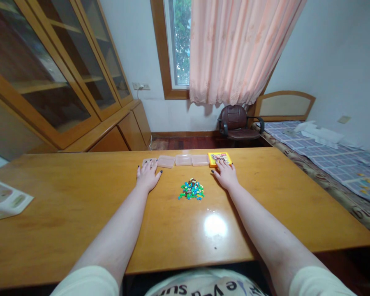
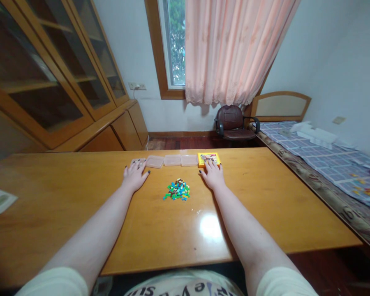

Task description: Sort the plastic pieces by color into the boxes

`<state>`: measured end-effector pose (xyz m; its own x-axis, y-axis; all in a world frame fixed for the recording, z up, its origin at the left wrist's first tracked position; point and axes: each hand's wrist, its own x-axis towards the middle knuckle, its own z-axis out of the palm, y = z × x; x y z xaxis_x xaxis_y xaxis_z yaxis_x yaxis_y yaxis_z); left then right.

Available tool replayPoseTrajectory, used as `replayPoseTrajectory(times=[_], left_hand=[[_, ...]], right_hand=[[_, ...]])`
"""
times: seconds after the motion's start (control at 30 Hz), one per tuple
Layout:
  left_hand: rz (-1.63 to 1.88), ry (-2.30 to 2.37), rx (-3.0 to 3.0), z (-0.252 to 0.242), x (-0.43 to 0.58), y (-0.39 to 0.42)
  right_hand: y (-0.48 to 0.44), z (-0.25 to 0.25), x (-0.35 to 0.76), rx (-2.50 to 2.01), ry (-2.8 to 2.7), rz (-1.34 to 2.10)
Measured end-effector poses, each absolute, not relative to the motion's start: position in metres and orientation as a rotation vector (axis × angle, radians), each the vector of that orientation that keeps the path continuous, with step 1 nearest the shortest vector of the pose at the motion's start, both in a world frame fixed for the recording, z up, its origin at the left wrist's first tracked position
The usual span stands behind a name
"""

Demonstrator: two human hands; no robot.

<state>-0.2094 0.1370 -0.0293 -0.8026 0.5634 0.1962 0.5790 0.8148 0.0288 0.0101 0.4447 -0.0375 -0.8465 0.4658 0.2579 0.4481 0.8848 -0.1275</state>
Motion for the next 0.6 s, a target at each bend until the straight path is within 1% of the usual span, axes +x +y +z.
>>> replayPoseTrajectory(times=[0.13, 0.3, 0.43, 0.6], left_hand=[[-0.134, -2.773, -0.893, -0.030, -0.206, 0.141], [-0.096, -2.688, -1.245, -0.026, -0.198, 0.151], [-0.133, -2.785, -1.188, -0.025, -0.198, 0.159], [-0.132, -2.779, -1.209, -0.025, -0.197, 0.165]], right_hand=[[0.446, -0.039, 0.010, -0.665, -2.775, 0.090], [0.447, -0.041, 0.009, -0.636, -2.776, 0.103], [0.448, -0.042, 0.009, -0.615, -2.799, 0.126], [0.449, -0.041, 0.008, -0.612, -2.809, 0.165]])
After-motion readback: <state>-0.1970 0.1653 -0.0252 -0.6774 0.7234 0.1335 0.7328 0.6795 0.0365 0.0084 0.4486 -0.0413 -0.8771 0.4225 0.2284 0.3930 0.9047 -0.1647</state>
